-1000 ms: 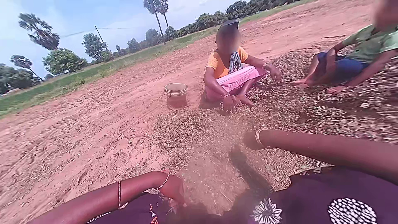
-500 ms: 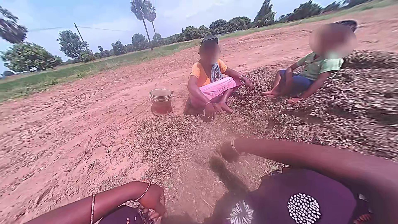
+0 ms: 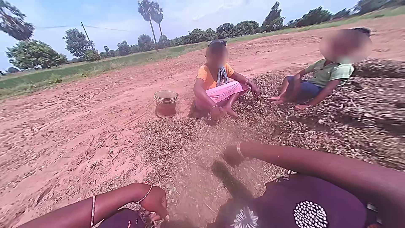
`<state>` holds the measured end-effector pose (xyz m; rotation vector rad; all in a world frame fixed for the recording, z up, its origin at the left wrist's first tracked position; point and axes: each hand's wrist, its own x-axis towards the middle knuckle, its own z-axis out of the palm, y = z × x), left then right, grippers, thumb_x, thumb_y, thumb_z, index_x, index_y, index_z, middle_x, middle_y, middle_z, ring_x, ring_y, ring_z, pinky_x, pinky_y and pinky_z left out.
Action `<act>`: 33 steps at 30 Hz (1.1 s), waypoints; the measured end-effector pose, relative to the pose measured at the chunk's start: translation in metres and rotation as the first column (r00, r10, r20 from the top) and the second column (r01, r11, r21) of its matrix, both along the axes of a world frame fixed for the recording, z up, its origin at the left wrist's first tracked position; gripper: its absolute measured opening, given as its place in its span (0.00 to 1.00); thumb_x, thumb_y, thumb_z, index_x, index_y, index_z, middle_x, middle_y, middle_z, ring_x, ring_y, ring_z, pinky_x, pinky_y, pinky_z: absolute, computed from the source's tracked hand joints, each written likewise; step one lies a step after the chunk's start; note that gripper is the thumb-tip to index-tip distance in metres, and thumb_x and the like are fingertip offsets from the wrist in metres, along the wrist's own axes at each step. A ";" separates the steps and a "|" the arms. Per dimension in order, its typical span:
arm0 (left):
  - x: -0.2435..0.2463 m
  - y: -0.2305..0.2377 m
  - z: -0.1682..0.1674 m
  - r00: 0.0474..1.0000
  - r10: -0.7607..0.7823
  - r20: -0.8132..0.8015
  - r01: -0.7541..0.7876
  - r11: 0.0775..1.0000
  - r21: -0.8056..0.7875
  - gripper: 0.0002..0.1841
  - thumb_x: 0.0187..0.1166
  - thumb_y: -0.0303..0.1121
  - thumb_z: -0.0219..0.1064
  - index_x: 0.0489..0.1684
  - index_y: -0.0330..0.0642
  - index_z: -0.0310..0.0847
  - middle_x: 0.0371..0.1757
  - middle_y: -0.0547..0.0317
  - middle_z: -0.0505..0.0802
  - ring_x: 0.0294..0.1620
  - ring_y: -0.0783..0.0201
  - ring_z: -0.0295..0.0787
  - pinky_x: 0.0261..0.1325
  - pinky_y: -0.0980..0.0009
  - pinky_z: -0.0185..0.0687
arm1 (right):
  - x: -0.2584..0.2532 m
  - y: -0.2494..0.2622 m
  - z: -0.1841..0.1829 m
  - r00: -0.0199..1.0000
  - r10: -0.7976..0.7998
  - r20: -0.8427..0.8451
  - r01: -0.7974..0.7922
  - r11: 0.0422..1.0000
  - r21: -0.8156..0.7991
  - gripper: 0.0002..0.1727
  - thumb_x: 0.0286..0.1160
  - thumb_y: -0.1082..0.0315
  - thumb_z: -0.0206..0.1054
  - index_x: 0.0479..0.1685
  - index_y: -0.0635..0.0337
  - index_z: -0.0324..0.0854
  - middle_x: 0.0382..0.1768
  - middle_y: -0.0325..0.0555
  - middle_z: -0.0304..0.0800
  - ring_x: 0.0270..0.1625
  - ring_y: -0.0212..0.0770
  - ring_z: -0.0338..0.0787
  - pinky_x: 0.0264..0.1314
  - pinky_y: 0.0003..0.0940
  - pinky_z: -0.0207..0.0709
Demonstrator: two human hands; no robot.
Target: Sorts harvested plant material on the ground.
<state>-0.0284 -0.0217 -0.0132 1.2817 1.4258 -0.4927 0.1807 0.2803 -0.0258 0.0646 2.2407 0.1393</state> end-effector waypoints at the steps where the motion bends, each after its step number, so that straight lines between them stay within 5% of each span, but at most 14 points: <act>1: 0.000 0.000 0.000 1.000 -0.001 0.002 0.001 1.000 0.001 0.25 0.90 0.48 0.58 0.23 0.41 0.82 0.14 0.69 0.76 0.13 0.75 0.62 0.22 0.74 0.58 | 0.000 0.000 0.000 1.000 0.008 -0.001 -0.008 1.000 0.006 0.11 0.77 0.69 0.71 0.48 0.68 0.90 0.45 0.62 0.93 0.51 0.62 0.91 0.56 0.61 0.79; 7: 0.001 -0.001 0.000 1.000 0.005 -0.004 -0.005 1.000 0.014 0.25 0.90 0.49 0.58 0.24 0.39 0.83 0.15 0.68 0.78 0.14 0.75 0.64 0.24 0.73 0.59 | 0.009 -0.019 0.023 1.000 -0.009 -0.020 0.009 1.000 -0.018 0.14 0.82 0.71 0.67 0.54 0.77 0.88 0.54 0.74 0.90 0.61 0.71 0.87 0.68 0.63 0.73; 11: -0.001 -0.002 -0.003 1.000 -0.007 -0.007 0.007 1.000 0.013 0.26 0.89 0.51 0.58 0.24 0.38 0.83 0.16 0.67 0.79 0.15 0.73 0.65 0.25 0.72 0.61 | 0.000 -0.002 0.003 1.000 0.002 0.028 -0.003 1.000 0.017 0.10 0.78 0.70 0.70 0.47 0.70 0.90 0.44 0.63 0.92 0.50 0.62 0.91 0.56 0.61 0.78; 33: -0.003 -0.002 -0.004 1.000 -0.018 -0.010 0.018 1.000 0.015 0.26 0.89 0.51 0.58 0.24 0.39 0.83 0.16 0.67 0.78 0.16 0.73 0.65 0.26 0.71 0.62 | 0.002 0.002 0.003 0.999 -0.002 0.048 0.000 0.999 0.032 0.11 0.79 0.70 0.69 0.50 0.68 0.90 0.47 0.63 0.93 0.52 0.62 0.91 0.59 0.61 0.78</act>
